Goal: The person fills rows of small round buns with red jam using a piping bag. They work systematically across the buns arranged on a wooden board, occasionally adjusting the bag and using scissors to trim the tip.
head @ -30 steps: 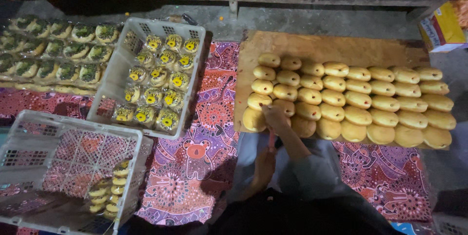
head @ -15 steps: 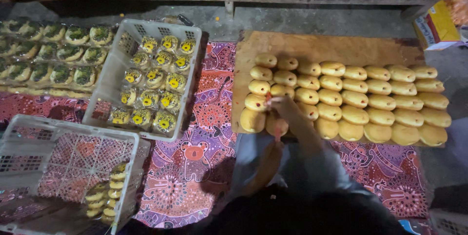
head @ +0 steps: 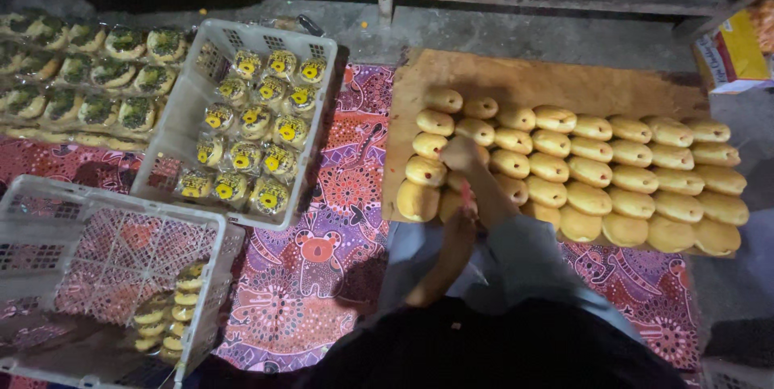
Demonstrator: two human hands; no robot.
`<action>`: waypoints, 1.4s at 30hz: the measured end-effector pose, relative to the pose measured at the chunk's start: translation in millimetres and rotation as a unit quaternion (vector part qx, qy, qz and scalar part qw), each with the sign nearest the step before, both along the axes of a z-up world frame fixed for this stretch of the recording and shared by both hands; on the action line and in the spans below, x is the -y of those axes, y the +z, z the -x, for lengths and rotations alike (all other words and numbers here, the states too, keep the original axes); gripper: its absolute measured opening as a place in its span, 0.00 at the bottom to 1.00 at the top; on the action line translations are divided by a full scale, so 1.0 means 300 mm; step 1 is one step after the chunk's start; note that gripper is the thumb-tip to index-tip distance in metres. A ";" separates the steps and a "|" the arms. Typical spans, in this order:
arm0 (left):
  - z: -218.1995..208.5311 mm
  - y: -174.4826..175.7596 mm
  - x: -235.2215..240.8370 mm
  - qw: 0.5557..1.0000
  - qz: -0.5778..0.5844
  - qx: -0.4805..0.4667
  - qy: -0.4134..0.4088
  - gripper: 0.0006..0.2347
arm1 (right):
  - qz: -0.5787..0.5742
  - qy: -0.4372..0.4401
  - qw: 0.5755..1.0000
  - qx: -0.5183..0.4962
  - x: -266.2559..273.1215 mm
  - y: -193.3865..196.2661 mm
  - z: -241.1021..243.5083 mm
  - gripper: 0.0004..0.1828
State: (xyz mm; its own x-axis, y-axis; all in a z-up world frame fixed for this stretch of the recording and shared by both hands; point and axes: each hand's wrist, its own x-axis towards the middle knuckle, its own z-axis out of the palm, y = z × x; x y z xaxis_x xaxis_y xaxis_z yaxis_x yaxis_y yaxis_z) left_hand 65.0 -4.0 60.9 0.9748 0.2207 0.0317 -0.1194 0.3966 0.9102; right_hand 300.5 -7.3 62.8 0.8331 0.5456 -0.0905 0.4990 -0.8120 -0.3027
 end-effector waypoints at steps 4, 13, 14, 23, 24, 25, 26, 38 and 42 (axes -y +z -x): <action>-0.006 0.033 -0.012 0.995 -0.090 0.009 0.036 0.14 | 0.071 0.079 0.992 0.067 -0.008 -0.011 -0.006 0.14; 0.019 0.009 -0.005 0.997 -0.065 -0.043 0.005 0.14 | -0.098 -0.110 0.988 -0.035 -0.002 0.087 0.074 0.14; 0.033 -0.003 -0.001 0.995 -0.083 -0.053 0.005 0.14 | -0.134 -0.107 0.983 -0.062 0.017 0.123 0.097 0.14; 0.132 -0.128 0.088 0.953 -0.292 0.076 0.025 0.16 | -0.490 -0.075 0.740 -0.455 0.395 0.261 0.529 0.17; 0.149 -0.138 0.112 0.881 -0.435 0.177 0.063 0.17 | -0.525 -0.048 0.724 -0.446 0.436 0.250 0.579 0.19; 0.161 -0.147 0.138 0.776 -0.559 0.273 0.099 0.18 | -0.498 -0.102 0.757 -0.410 0.499 0.244 0.628 0.17; 0.184 -0.151 0.176 0.901 -0.402 0.153 -0.058 0.16 | -0.469 -0.158 0.785 -0.373 0.585 0.249 0.690 0.17; 0.400 -0.231 0.572 0.878 -0.076 -0.113 -0.459 0.14 | -0.520 -0.457 0.704 -0.158 1.511 0.224 1.056 0.14; 0.347 -0.258 0.585 0.892 -0.143 -0.148 -0.403 0.14 | -0.313 -0.493 0.810 -0.058 1.979 0.185 1.151 0.14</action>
State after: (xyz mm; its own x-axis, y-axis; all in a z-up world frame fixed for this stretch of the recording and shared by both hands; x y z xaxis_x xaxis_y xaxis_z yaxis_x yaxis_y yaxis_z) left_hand -39.0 -179.3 -16.6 0.7877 -0.5315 -0.3116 0.3627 -0.0088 0.9319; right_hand -44.8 -601.0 118.2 0.8979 -0.4098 -0.1609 -0.3585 -0.4684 -0.8075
